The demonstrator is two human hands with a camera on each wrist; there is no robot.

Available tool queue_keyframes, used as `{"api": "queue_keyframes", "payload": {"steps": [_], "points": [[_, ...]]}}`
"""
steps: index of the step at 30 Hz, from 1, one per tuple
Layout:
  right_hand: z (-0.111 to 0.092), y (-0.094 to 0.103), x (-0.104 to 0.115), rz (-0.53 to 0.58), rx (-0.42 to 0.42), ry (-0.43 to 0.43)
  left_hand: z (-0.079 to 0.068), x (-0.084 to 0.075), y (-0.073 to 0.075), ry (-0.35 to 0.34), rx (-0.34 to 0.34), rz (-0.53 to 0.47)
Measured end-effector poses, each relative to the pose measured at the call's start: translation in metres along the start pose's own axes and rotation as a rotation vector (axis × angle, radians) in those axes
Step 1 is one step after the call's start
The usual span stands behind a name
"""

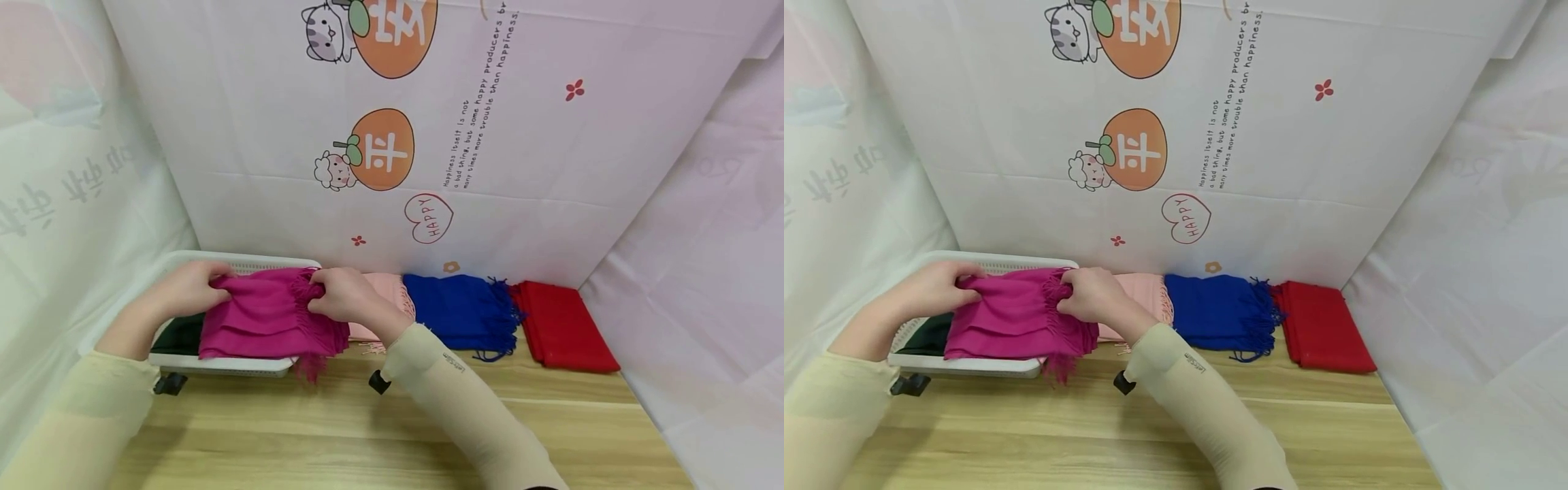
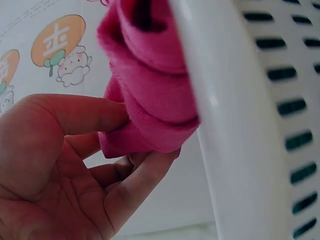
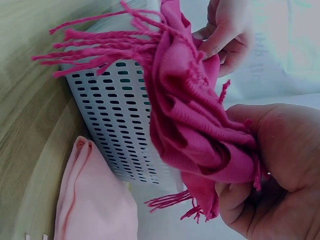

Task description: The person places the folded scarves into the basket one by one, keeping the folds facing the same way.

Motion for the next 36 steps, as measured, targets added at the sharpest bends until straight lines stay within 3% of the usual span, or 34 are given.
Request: {"api": "queue_keyframes", "payload": {"steps": [25,36], "points": [[0.034,-0.031,0.025,-0.018,0.022,-0.007,0.010,0.054,-0.001,-0.022,-0.011,0.035],[0.046,-0.044,0.032,-0.029,-0.002,-0.005,0.008,0.074,-0.003,0.014,-0.009,0.034]]}}
Point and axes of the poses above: each hand's wrist, its own z-axis towards the middle knuckle, its own y-axis out of the back of the hand, x = y × z, the point moved 6 cm from there along z, towards the middle knuckle, and after that the axes turned 5 degrees about y, right-handed, at the moved point
